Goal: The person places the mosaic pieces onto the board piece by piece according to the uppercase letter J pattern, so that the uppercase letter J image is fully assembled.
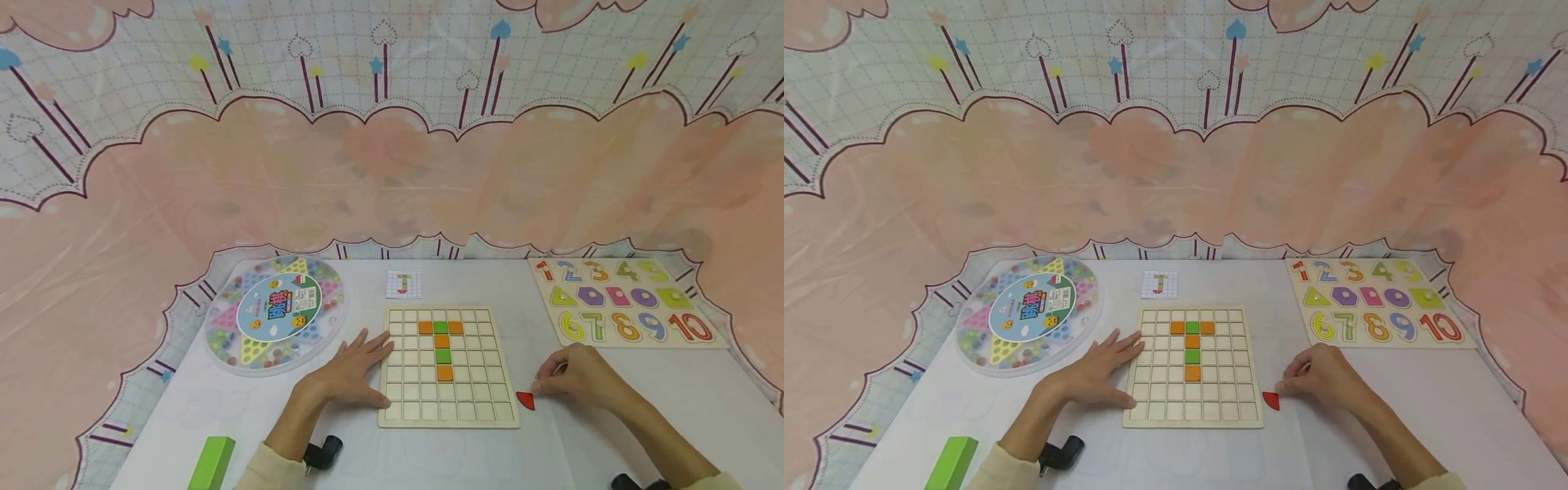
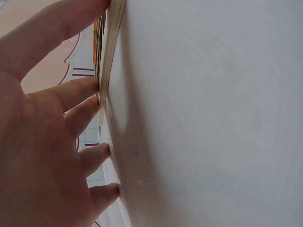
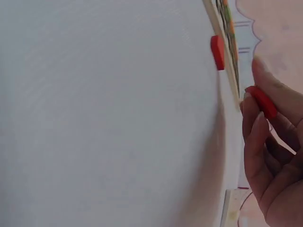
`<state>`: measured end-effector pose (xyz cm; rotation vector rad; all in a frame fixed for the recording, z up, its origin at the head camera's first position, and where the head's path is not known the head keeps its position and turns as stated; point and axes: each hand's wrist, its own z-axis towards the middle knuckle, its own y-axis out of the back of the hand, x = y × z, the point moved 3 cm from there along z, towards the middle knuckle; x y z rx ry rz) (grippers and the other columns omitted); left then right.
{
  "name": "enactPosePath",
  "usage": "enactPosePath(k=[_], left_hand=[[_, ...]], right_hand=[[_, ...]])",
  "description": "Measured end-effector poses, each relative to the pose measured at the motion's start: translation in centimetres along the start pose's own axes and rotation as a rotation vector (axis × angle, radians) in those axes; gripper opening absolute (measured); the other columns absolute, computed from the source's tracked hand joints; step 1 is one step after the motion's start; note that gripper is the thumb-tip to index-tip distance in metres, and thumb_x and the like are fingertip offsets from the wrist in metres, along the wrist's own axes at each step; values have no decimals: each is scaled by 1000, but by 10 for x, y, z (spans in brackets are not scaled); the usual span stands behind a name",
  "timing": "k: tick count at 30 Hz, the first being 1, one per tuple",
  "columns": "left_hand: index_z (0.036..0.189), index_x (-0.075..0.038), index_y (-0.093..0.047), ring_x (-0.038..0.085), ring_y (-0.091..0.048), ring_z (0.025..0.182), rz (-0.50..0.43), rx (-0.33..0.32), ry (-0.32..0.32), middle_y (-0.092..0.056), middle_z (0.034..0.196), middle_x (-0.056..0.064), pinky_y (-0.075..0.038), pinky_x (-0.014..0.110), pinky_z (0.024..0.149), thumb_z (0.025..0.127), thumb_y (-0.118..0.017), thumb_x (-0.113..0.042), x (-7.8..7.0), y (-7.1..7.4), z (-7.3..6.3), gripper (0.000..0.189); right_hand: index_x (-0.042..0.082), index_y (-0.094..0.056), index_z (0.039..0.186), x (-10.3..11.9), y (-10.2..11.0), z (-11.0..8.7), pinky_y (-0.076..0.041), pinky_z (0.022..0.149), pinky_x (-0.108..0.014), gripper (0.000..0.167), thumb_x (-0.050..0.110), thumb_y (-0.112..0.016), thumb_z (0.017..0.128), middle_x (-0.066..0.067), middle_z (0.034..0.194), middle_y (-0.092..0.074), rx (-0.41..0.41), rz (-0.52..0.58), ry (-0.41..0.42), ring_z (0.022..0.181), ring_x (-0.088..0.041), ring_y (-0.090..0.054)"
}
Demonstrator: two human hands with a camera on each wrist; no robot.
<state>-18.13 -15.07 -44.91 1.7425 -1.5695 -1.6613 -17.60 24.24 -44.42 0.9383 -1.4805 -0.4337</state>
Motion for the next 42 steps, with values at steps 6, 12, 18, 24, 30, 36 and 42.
enactPosePath(k=[6,12,18,24,30,36,42], left_hand=[[159,-15,-37,37,-4,163,1,0,1,-21,173,-2,-4,67,128,76,-85,-38,1,0,0,99],[159,-15,-37,37,-4,163,1,0,0,-20,173,-2,-4,68,128,76,-86,-39,3,-1,0,99],[159,-15,-37,38,-3,162,-4,-1,-4,-20,173,-2,-4,68,127,76,-85,-40,3,-1,0,99],[159,-16,-37,38,-3,163,-6,4,-2,-20,173,-2,-3,68,128,76,-85,-40,3,-1,0,99],[159,-15,-37,39,-4,162,-4,-2,-5,-21,173,-1,-4,70,127,76,-85,-40,2,0,1,99],[159,-15,-38,39,-4,162,-9,0,-3,-21,173,-1,-4,69,127,76,-85,-40,1,0,0,99],[159,-15,-37,39,-3,162,-11,6,-7,-20,173,-2,-3,69,127,76,-85,-40,1,1,0,99]], right_hand=[[14,-82,90,11,2,7,-55,64,-19,20,32,-86,80,-1,92,-79,17,89,-29,75,-4,-65],[12,-81,107,21,0,17,-58,75,-17,29,29,-84,83,-4,108,-80,44,154,18,96,-7,-69],[12,-80,112,34,-4,26,-56,82,-15,29,24,-82,86,-6,116,-78,34,152,101,111,-23,-69],[15,-81,108,44,-13,33,-56,81,-13,23,20,-81,86,-7,116,-76,40,160,160,102,-20,-70],[18,-82,103,54,-31,38,-55,80,-14,16,19,-80,87,-4,118,-77,88,170,124,103,-17,-68],[19,-83,95,63,-50,41,-55,83,-13,12,23,-84,84,-2,114,-77,142,183,195,112,-23,-68],[19,-83,89,73,-63,40,-57,82,-16,6,19,-83,84,4,100,-77,153,177,284,97,-6,-68]])
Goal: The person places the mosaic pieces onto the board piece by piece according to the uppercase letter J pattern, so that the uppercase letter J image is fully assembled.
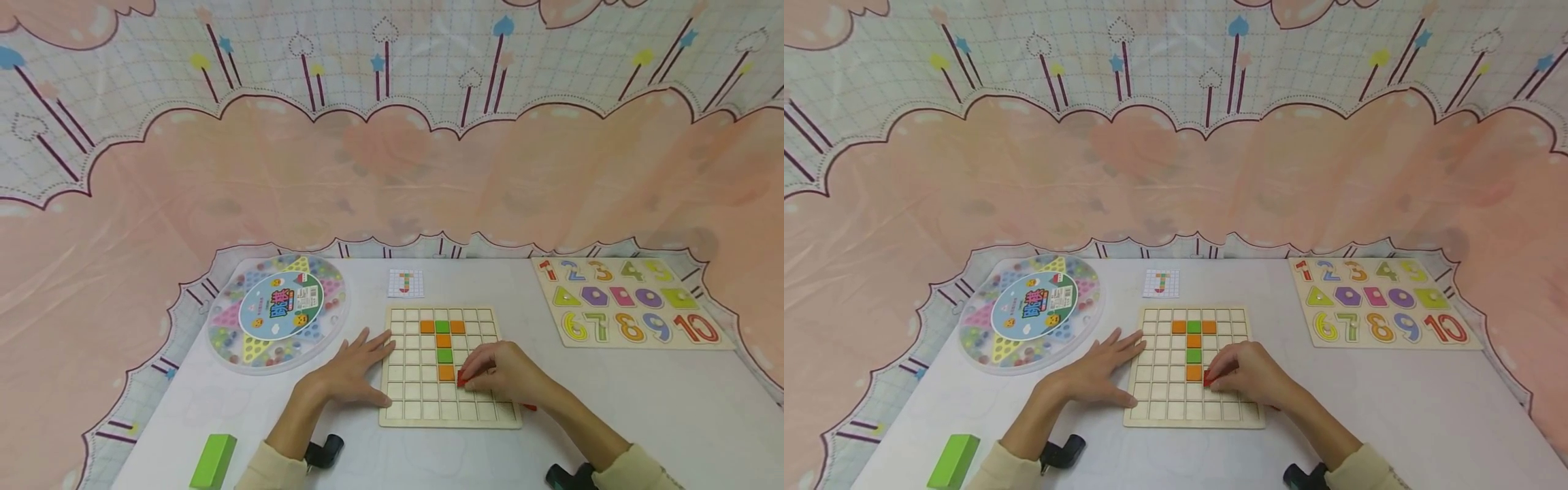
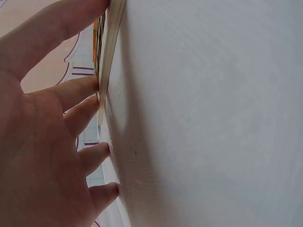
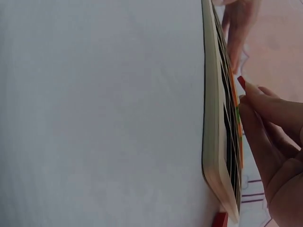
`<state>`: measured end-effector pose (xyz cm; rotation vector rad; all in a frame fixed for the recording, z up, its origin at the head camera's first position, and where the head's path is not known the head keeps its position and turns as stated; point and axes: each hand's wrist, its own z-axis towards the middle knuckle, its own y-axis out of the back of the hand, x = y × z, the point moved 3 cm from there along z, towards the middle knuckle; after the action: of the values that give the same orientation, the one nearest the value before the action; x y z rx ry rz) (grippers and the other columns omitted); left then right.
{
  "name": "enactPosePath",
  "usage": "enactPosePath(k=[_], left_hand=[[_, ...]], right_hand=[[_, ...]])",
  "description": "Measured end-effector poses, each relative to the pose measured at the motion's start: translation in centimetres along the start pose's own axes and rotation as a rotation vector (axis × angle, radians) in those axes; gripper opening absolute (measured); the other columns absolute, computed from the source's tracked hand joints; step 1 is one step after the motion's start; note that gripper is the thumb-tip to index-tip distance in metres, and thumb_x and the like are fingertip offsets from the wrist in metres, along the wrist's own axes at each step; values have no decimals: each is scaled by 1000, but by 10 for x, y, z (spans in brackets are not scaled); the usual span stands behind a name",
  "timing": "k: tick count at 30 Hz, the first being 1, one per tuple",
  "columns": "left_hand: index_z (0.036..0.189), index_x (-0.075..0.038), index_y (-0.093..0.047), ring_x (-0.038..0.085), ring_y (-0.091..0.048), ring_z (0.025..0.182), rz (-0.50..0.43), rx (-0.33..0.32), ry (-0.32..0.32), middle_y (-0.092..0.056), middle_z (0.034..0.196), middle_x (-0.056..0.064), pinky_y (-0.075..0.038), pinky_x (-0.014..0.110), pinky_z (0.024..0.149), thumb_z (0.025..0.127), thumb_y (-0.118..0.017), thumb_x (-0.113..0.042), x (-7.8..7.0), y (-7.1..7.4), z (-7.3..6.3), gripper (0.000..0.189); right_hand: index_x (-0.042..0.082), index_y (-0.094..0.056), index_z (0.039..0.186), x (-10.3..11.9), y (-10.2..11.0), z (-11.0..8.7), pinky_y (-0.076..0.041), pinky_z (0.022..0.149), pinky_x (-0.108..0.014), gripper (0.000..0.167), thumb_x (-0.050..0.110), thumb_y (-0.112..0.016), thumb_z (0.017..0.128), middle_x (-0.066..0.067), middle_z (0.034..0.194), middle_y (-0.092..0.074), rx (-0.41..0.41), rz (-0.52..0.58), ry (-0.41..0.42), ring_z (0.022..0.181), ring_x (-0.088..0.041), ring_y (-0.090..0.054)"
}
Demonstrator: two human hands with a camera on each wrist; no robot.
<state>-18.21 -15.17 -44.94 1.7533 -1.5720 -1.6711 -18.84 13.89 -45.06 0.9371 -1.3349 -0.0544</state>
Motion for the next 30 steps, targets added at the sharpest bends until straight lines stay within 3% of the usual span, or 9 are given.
enactPosePath(k=[8,17,30], left_hand=[[159,-15,-38,38,-3,162,3,-2,4,-21,173,-2,-4,69,127,76,-85,-40,0,0,1,99],[159,-15,-38,38,-3,162,-6,-4,11,-21,173,-2,-3,69,127,75,-86,-39,0,1,0,99],[158,-15,-39,37,-3,163,-3,-10,13,-22,173,-2,-3,68,127,75,-86,-39,0,0,0,98]], right_hand=[[18,-82,91,9,-11,5,-57,75,-15,8,14,-83,84,3,97,-79,56,40,-30,84,-3,-66],[15,-82,87,16,-21,12,-56,67,-17,7,15,-85,81,4,88,-78,51,-18,50,74,1,-60],[14,-83,85,20,-25,15,-57,68,-16,9,10,-86,77,5,86,-76,21,-46,63,76,1,-61]])
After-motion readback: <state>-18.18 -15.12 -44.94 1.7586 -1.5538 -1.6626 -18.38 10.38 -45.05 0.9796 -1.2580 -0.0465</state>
